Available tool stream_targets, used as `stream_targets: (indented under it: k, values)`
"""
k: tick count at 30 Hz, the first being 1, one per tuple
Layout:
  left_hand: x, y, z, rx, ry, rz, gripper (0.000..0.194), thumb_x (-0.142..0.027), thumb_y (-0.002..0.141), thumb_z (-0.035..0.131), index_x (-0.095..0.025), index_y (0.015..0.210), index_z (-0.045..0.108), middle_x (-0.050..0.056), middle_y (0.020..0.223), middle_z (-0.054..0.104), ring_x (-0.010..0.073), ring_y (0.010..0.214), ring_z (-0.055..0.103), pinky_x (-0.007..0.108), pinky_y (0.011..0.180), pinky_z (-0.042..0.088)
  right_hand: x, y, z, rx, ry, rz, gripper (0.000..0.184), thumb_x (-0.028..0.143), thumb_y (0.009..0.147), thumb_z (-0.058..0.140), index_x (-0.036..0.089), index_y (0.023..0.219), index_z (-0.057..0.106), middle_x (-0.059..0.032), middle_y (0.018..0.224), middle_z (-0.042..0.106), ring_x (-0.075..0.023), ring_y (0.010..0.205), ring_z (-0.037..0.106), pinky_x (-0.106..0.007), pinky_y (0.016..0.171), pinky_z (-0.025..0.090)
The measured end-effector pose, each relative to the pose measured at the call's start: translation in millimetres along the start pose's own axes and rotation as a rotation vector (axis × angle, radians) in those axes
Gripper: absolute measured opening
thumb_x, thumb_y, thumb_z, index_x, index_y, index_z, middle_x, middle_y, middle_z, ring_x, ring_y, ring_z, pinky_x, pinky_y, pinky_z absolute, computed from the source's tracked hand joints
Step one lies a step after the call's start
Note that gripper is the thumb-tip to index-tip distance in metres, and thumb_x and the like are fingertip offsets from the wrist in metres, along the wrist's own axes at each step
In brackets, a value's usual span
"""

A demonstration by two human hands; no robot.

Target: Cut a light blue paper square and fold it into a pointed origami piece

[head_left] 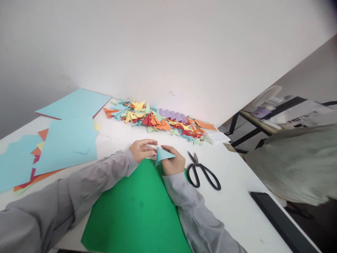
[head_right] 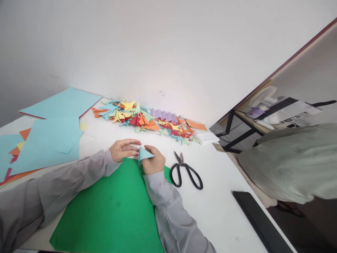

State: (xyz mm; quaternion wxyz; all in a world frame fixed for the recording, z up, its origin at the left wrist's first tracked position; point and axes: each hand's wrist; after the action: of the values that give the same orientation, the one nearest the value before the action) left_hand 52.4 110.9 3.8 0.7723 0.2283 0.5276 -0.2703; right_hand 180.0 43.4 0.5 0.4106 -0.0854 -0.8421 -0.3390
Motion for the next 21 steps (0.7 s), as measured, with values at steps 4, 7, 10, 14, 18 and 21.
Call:
stream_targets:
  k: [4, 7, 10, 14, 18, 21]
  values:
    - [3.3, 0.0, -0.8, 0.041, -0.012, -0.004, 0.046, -0.019, 0.054, 0.070, -0.015, 0.099, 0.062, 0.009, 0.094, 0.063, 0.0193, 0.079, 0.061, 0.033, 0.069, 0.050, 4.1, -1.2, -1.9, -0.085, -0.082, -0.125, 0.021, 0.024, 0.069, 0.053, 0.014, 0.085, 0.062, -0.0063, 0.073, 0.066, -0.0174, 0.064, 0.060, -0.029, 0.060, 0.047]
    - [9.6, 0.0, -1.0, 0.088, 0.005, -0.022, 0.047, -0.020, 0.054, 0.070, -0.016, 0.101, 0.062, 0.007, 0.087, 0.066, 0.0180, 0.078, 0.061, 0.030, 0.069, 0.050, 4.7, -1.9, -1.9, -0.087, -0.157, -0.238, 0.017, 0.023, 0.069, 0.053, 0.016, 0.082, 0.061, -0.0049, 0.069, 0.064, -0.0156, 0.060, 0.058, -0.026, 0.052, 0.045]
    - [13.0, 0.7, -0.9, 0.086, 0.000, -0.042, 0.044, -0.022, 0.054, 0.070, -0.015, 0.097, 0.064, 0.007, 0.080, 0.068, 0.0180, 0.076, 0.062, 0.029, 0.068, 0.050, 2.6, -2.3, -1.3, -0.089, -0.208, -0.320, 0.012, 0.021, 0.070, 0.052, 0.018, 0.079, 0.060, -0.0039, 0.069, 0.062, -0.0138, 0.059, 0.057, -0.024, 0.052, 0.044]
    - [10.6, 1.5, -1.8, 0.061, -0.001, -0.069, 0.044, -0.026, 0.054, 0.070, -0.012, 0.095, 0.065, 0.008, 0.082, 0.068, 0.0178, 0.071, 0.062, 0.031, 0.067, 0.050, -1.8, -2.6, -0.7, -0.108, -0.225, -0.421, 0.014, 0.019, 0.071, 0.052, 0.015, 0.082, 0.060, -0.0049, 0.071, 0.062, -0.0132, 0.060, 0.056, -0.023, 0.053, 0.045]
    - [3.9, 0.9, 0.1, 0.041, -0.066, -0.121, 0.044, -0.029, 0.052, 0.072, -0.011, 0.091, 0.066, 0.009, 0.080, 0.068, 0.0172, 0.071, 0.062, 0.031, 0.068, 0.049, -2.9, -2.6, -1.7, -0.109, -0.258, -0.470, 0.019, 0.017, 0.071, 0.052, 0.015, 0.088, 0.059, -0.0056, 0.075, 0.061, -0.0133, 0.062, 0.057, -0.023, 0.052, 0.045]
    - [-0.6, 0.0, 6.8, -0.053, -0.180, -0.159, 0.048, -0.032, 0.049, 0.074, -0.012, 0.092, 0.064, 0.008, 0.079, 0.067, 0.0156, 0.069, 0.062, 0.029, 0.064, 0.049, -0.1, -2.4, -4.4, -0.150, -0.337, -0.562, 0.022, 0.015, 0.070, 0.051, 0.014, 0.091, 0.059, -0.0063, 0.074, 0.061, -0.0150, 0.064, 0.056, -0.025, 0.055, 0.045]
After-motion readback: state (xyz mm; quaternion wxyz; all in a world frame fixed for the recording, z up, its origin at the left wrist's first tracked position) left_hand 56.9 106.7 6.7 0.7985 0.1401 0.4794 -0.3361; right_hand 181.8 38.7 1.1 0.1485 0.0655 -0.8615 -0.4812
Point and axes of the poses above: each hand's wrist, its own y-axis towards the middle knuckle, its own z-axis out of the palm, x = y × z
